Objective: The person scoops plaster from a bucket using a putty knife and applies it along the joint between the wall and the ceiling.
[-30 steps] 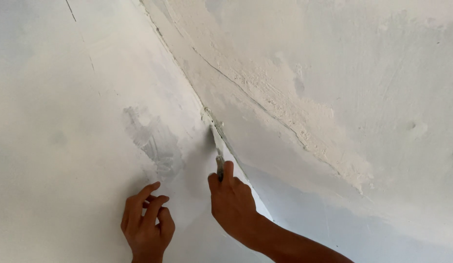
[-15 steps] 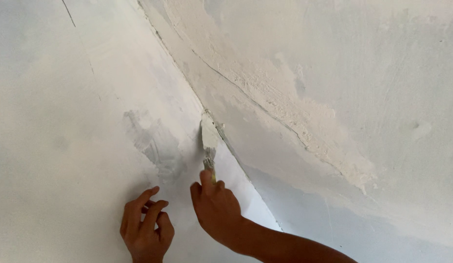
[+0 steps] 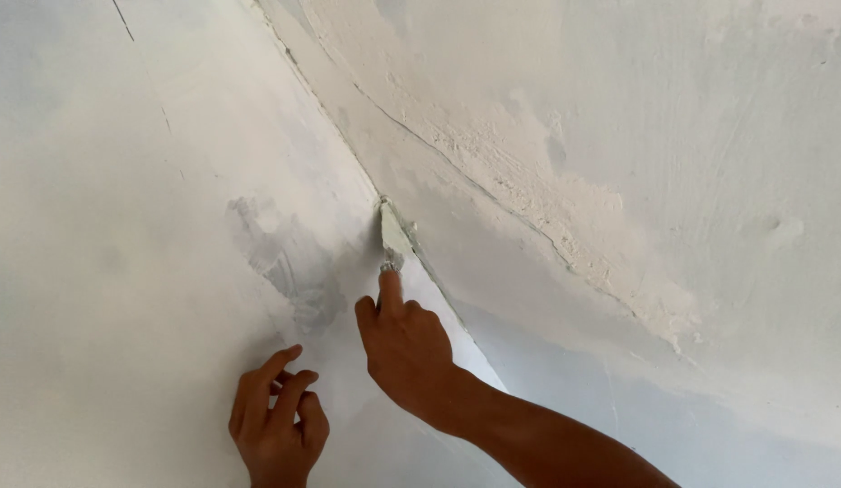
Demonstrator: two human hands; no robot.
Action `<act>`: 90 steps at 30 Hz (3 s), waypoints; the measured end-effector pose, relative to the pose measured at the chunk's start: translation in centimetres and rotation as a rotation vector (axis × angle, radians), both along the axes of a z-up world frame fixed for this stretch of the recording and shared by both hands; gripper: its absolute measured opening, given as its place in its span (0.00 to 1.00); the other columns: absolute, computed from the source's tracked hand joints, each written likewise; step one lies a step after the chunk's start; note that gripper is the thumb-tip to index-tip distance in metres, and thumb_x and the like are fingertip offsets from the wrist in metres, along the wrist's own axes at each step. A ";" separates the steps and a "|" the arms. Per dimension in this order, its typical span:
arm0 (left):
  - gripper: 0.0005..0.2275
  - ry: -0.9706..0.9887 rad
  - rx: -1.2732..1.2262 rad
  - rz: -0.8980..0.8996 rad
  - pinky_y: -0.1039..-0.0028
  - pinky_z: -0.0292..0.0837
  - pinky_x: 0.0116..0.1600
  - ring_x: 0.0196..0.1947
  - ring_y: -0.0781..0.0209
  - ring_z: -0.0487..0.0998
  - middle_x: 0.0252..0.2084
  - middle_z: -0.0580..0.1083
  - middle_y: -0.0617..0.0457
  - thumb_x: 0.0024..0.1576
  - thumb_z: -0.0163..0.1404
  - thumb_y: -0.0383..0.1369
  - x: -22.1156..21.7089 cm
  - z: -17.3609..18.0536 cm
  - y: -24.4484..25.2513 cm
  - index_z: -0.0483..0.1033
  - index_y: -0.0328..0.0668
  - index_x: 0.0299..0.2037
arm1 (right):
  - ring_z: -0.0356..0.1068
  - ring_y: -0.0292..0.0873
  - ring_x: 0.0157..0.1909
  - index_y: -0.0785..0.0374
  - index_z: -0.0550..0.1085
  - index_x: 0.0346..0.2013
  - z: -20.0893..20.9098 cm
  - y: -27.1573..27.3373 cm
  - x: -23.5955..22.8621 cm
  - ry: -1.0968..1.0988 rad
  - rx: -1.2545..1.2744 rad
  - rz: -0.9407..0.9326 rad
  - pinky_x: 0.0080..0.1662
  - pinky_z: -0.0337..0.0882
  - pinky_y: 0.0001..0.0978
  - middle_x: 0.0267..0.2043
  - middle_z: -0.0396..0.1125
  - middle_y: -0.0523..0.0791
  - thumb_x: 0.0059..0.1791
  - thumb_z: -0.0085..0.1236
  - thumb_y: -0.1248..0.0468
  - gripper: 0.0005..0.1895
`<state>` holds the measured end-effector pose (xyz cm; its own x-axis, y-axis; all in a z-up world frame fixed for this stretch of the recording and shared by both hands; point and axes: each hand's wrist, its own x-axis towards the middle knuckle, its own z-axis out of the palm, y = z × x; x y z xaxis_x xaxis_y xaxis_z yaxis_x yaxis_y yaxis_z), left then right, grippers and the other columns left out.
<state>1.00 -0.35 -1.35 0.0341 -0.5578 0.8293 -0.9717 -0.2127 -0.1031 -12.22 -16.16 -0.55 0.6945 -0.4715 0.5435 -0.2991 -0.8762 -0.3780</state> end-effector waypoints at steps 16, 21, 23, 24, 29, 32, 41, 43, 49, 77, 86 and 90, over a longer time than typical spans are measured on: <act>0.07 -0.017 -0.015 -0.080 0.71 0.72 0.35 0.34 0.55 0.76 0.48 0.78 0.47 0.44 0.48 0.17 -1.3 0.2 -0.4 0.78 0.33 0.29 | 0.64 0.41 0.14 0.73 0.69 0.37 0.9 -0.6 -1.0 -0.005 0.005 0.035 0.17 0.65 0.35 0.56 0.55 0.67 0.43 0.56 0.73 0.10; 0.07 0.024 -0.006 -0.049 0.73 0.72 0.34 0.35 0.57 0.76 0.48 0.78 0.47 0.46 0.49 0.17 0.2 -1.2 -1.3 0.79 0.35 0.29 | 0.64 0.44 0.18 0.70 0.70 0.35 -4.2 -1.1 -3.6 -0.103 -0.067 0.081 0.20 0.66 0.37 0.49 0.58 0.63 0.42 0.57 0.74 0.09; 0.07 0.021 -0.006 -0.063 0.71 0.72 0.34 0.35 0.56 0.76 0.48 0.78 0.48 0.46 0.49 0.17 -0.9 -0.9 -2.6 0.79 0.34 0.29 | 0.65 0.44 0.19 0.70 0.70 0.37 -5.3 -1.6 -3.2 -0.131 -0.033 0.063 0.21 0.67 0.37 0.47 0.58 0.62 0.42 0.58 0.73 0.09; 0.07 0.017 -0.002 -0.071 0.70 0.71 0.34 0.35 0.55 0.75 0.48 0.78 0.48 0.45 0.48 0.17 -1.5 -0.8 -3.1 0.79 0.34 0.29 | 0.65 0.44 0.20 0.69 0.71 0.38 -5.9 -1.7 -3.0 -0.160 0.006 0.050 0.21 0.67 0.37 0.45 0.58 0.60 0.43 0.58 0.72 0.10; 0.07 0.042 0.072 -0.071 0.68 0.73 0.38 0.38 0.55 0.76 0.51 0.77 0.49 0.45 0.49 0.19 -3.1 -1.3 -4.8 0.79 0.34 0.31 | 0.67 0.44 0.22 0.70 0.70 0.40 -6.2 0.3 -2.1 0.004 0.017 0.040 0.22 0.69 0.36 0.50 0.58 0.62 0.43 0.58 0.72 0.11; 0.07 0.024 0.122 -0.043 0.66 0.74 0.43 0.41 0.54 0.77 0.52 0.75 0.48 0.46 0.50 0.20 -2.2 -2.0 -4.6 0.79 0.35 0.33 | 0.67 0.44 0.21 0.71 0.71 0.39 -7.7 0.9 -2.3 0.056 -0.001 0.029 0.22 0.69 0.35 0.53 0.57 0.64 0.41 0.59 0.72 0.13; 0.07 0.039 0.156 0.002 0.66 0.75 0.46 0.42 0.55 0.77 0.53 0.75 0.50 0.47 0.49 0.20 -2.4 -1.6 -3.5 0.79 0.36 0.33 | 0.67 0.41 0.21 0.71 0.70 0.41 -6.8 0.4 -0.2 0.041 0.083 -0.034 0.20 0.69 0.34 0.49 0.58 0.61 0.45 0.58 0.72 0.11; 0.07 0.042 0.149 -0.004 0.65 0.75 0.46 0.41 0.55 0.77 0.53 0.76 0.50 0.47 0.49 0.21 -2.9 -1.4 -3.2 0.79 0.36 0.33 | 0.67 0.42 0.21 0.71 0.70 0.40 -6.7 0.9 0.3 0.056 0.065 -0.011 0.21 0.69 0.34 0.51 0.58 0.62 0.43 0.59 0.73 0.12; 0.06 0.056 0.143 -0.001 0.66 0.75 0.44 0.40 0.55 0.77 0.52 0.76 0.49 0.46 0.49 0.19 -2.5 -2.4 -2.6 0.78 0.36 0.30 | 0.66 0.43 0.22 0.70 0.71 0.39 -10.9 0.4 -2.5 -0.026 -0.014 0.031 0.21 0.69 0.35 0.51 0.56 0.64 0.40 0.60 0.74 0.13; 0.06 0.082 0.128 -0.018 0.68 0.74 0.41 0.40 0.55 0.77 0.52 0.76 0.51 0.45 0.49 0.19 -2.5 -4.1 -2.0 0.77 0.36 0.29 | 0.72 0.43 0.29 0.69 0.70 0.49 -3.5 -7.1 -7.8 -0.627 0.246 0.185 0.29 0.72 0.33 0.51 0.68 0.52 0.51 0.54 0.75 0.11; 0.06 0.081 0.137 -0.020 0.67 0.74 0.42 0.40 0.55 0.77 0.51 0.76 0.50 0.45 0.50 0.19 -1.8 -4.3 -2.1 0.77 0.36 0.29 | 0.74 0.45 0.32 0.68 0.73 0.45 -0.4 -9.2 -7.2 -0.621 0.103 0.152 0.31 0.74 0.32 0.46 0.71 0.51 0.50 0.57 0.75 0.09; 0.06 0.093 0.108 -0.046 0.66 0.74 0.43 0.39 0.55 0.77 0.51 0.77 0.51 0.45 0.49 0.19 -2.6 -4.2 -3.1 0.77 0.36 0.28 | 0.73 0.44 0.29 0.69 0.72 0.45 -2.6 -8.5 -7.4 -0.588 0.128 0.099 0.29 0.73 0.33 0.45 0.70 0.52 0.51 0.56 0.76 0.09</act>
